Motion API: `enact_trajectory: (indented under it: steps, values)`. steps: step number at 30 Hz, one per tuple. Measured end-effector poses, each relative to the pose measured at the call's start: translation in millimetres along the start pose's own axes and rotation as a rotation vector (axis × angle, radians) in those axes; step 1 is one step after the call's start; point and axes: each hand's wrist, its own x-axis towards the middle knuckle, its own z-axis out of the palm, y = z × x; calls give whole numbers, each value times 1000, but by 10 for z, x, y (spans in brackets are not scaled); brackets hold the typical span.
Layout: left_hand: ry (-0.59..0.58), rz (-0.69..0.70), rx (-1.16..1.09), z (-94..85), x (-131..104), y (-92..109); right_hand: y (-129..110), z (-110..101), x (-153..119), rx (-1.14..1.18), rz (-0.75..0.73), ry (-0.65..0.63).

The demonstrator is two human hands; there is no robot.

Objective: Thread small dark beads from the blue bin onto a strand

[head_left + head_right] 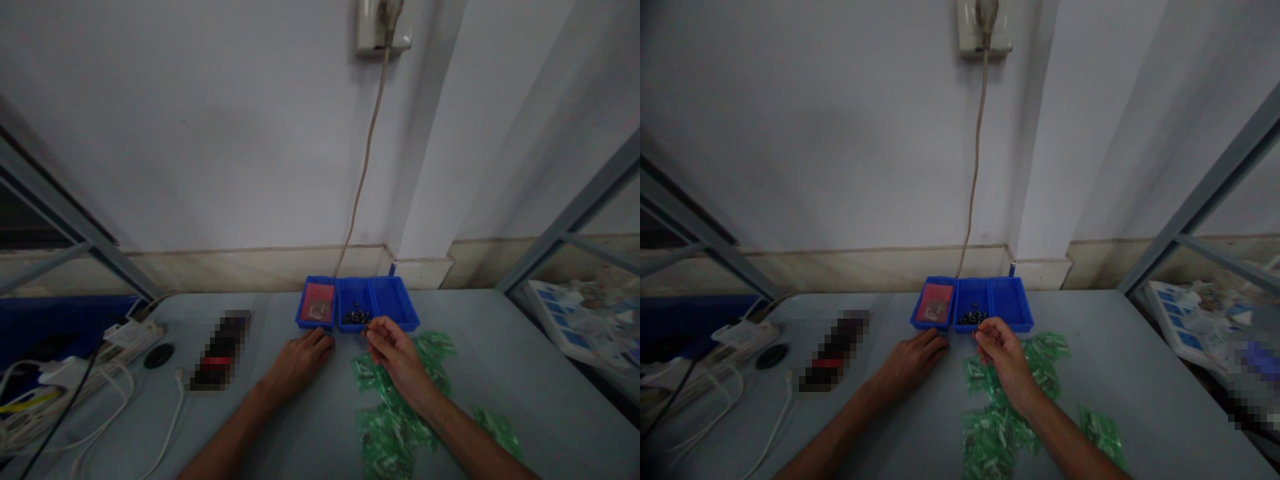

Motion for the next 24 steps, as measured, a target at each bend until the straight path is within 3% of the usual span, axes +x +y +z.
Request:
enact_trajectory:
  steps: [6, 15, 24]
  values:
    - [14, 10, -20, 15, 1, -18, -51, 49, -41, 1, 80, -24]
    - [-11, 5, 0, -23, 10, 16, -58, 5, -10, 187, 216, -83]
    - [-15, -6, 7, 6, 25, 17, -108, 52, -26, 90, 140, -5]
